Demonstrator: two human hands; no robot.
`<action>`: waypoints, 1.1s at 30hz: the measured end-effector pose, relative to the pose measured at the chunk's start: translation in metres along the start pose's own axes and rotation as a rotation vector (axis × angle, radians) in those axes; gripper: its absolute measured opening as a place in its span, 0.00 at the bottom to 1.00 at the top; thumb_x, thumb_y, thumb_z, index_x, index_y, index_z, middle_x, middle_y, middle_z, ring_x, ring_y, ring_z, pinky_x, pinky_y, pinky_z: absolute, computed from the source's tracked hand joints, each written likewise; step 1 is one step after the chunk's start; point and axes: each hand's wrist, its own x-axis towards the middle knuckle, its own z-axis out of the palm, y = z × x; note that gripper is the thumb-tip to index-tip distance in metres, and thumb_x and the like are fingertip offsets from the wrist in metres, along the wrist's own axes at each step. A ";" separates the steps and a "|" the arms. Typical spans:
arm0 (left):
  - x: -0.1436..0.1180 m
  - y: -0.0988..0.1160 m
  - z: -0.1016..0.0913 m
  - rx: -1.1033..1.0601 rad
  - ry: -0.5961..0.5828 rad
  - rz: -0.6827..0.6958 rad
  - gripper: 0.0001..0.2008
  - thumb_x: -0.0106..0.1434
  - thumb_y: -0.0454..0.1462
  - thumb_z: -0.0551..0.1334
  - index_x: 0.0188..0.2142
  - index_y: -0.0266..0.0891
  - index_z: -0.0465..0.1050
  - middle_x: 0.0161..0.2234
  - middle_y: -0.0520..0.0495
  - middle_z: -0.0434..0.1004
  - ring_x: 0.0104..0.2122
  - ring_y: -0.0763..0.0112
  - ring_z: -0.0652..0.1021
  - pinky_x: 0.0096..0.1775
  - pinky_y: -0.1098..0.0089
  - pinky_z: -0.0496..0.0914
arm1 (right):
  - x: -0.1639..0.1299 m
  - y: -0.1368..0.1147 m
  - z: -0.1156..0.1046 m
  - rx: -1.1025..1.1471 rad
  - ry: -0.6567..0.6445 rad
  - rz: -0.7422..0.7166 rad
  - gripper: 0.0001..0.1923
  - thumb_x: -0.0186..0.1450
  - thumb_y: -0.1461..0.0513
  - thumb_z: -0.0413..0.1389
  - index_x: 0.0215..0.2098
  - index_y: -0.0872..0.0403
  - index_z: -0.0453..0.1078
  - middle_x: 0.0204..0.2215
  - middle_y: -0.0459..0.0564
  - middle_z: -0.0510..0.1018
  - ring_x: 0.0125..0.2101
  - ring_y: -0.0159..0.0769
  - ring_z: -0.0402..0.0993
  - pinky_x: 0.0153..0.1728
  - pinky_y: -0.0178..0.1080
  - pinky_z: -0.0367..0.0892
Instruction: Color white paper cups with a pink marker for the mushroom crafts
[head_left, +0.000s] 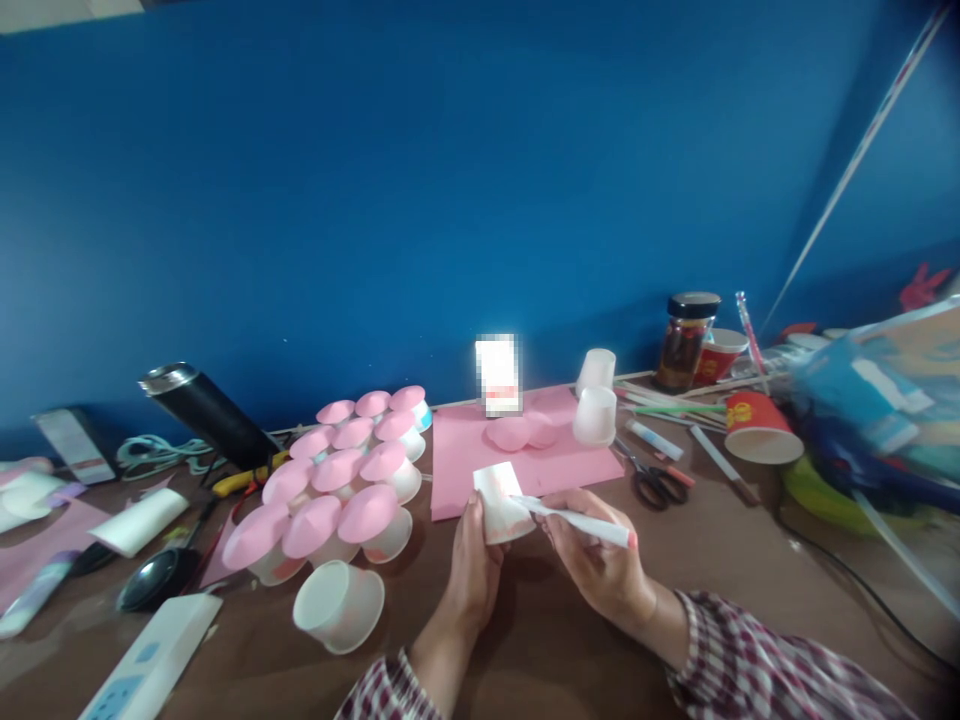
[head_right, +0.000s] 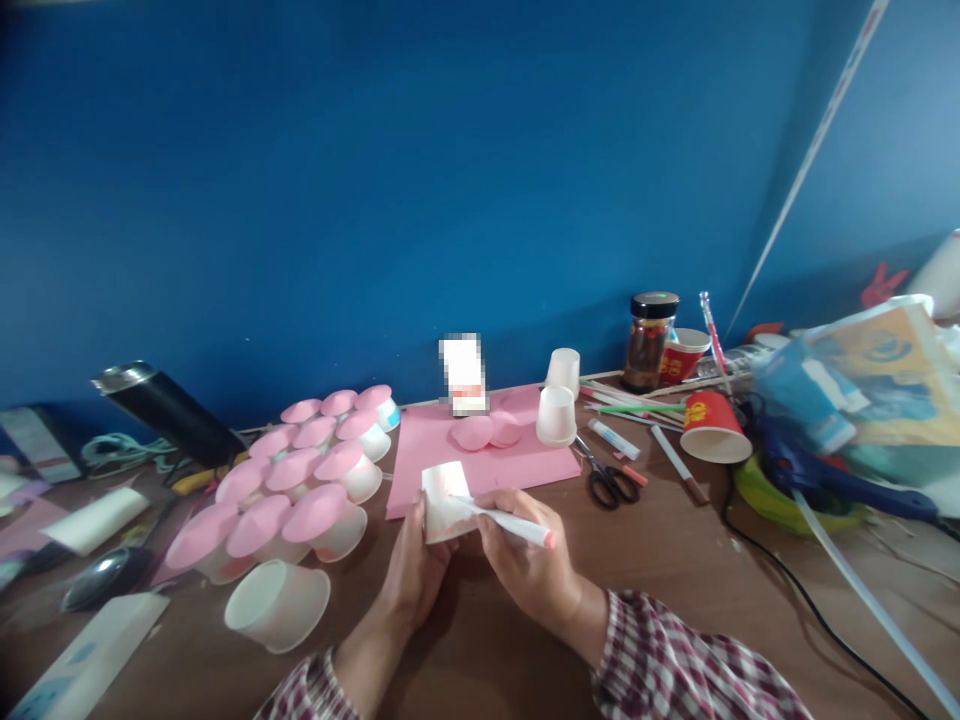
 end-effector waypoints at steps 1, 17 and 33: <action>0.000 0.002 0.002 -0.027 -0.005 -0.013 0.22 0.60 0.55 0.61 0.39 0.38 0.75 0.34 0.45 0.80 0.37 0.60 0.78 0.44 0.61 0.71 | 0.000 0.001 0.001 0.009 0.013 0.013 0.05 0.68 0.62 0.54 0.38 0.53 0.71 0.27 0.51 0.80 0.25 0.37 0.78 0.25 0.34 0.74; -0.001 0.005 0.004 -0.119 -0.046 -0.094 0.22 0.65 0.51 0.57 0.45 0.34 0.75 0.45 0.39 0.81 0.51 0.52 0.75 0.54 0.56 0.67 | -0.001 0.007 0.003 -0.018 -0.021 0.009 0.05 0.68 0.64 0.54 0.41 0.53 0.72 0.31 0.51 0.81 0.30 0.38 0.80 0.31 0.34 0.75; 0.000 0.003 0.001 -0.051 -0.020 -0.089 0.25 0.62 0.53 0.59 0.47 0.35 0.75 0.49 0.39 0.79 0.53 0.51 0.75 0.52 0.57 0.70 | -0.001 0.008 0.004 0.006 -0.014 0.028 0.05 0.68 0.64 0.54 0.41 0.52 0.71 0.31 0.50 0.82 0.29 0.37 0.81 0.29 0.33 0.75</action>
